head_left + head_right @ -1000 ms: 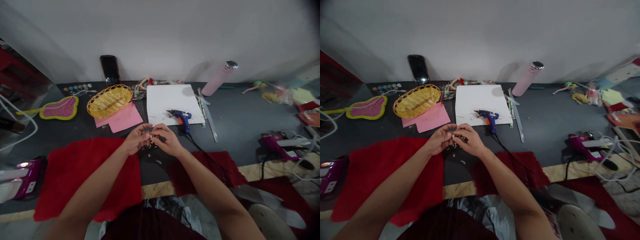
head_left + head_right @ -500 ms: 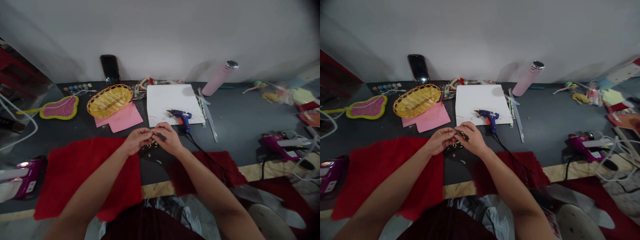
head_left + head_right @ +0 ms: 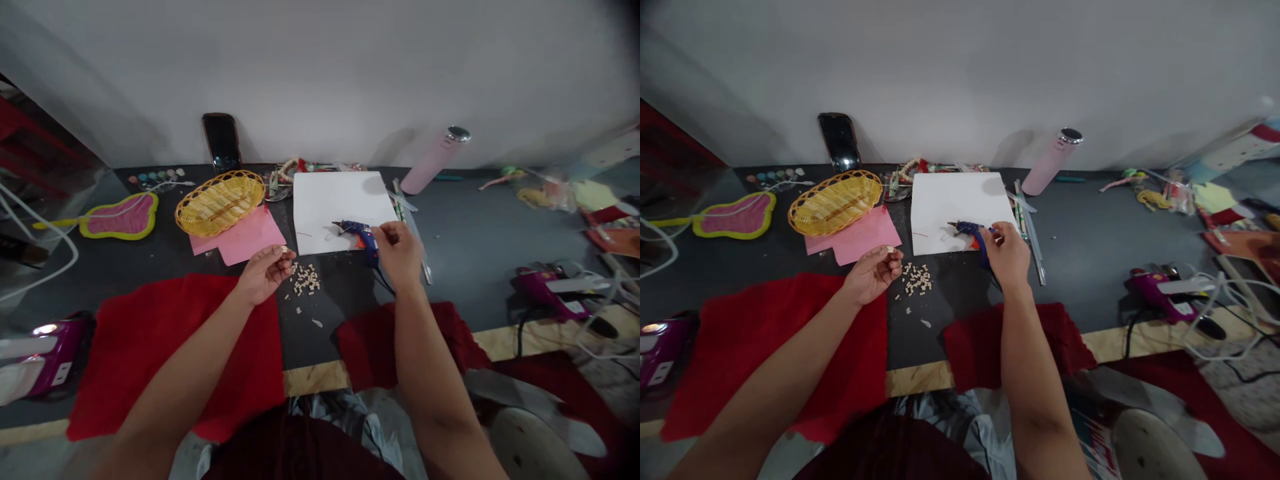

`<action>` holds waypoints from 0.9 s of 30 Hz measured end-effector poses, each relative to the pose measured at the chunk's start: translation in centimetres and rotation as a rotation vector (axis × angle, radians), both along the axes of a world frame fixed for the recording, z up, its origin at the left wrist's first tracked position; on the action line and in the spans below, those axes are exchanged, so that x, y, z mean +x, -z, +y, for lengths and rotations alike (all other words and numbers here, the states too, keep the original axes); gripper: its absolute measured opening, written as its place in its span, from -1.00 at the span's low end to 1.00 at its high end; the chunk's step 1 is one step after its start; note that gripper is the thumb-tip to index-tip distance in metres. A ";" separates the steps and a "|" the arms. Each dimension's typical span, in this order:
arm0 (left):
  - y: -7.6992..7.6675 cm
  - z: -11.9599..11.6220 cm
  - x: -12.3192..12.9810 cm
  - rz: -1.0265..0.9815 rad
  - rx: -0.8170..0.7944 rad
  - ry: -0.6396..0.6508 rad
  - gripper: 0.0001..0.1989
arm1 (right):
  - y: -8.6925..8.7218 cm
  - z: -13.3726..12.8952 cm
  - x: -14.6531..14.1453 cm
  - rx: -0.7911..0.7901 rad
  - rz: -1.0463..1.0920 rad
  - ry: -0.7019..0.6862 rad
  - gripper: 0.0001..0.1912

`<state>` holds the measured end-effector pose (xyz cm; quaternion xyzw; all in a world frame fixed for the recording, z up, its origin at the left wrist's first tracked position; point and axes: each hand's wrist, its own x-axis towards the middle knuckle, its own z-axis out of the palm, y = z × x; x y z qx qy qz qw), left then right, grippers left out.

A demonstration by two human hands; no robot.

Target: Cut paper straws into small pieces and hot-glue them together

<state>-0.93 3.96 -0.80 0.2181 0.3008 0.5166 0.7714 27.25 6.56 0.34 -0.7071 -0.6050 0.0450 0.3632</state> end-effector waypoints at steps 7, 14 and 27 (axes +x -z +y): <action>0.0 0.0 0.0 -0.006 -0.008 0.001 -0.89 | 0.6 -0.1 0.3 -0.458 -0.202 0.044 -0.47; 0.1 0.1 0.0 -0.002 0.005 0.018 -0.91 | 1.0 0.3 1.1 -0.317 0.012 -0.023 -0.53; 0.4 -0.2 -0.2 0.015 0.039 0.037 -0.92 | -1.3 -0.8 -2.2 -0.255 1.192 -0.359 -0.73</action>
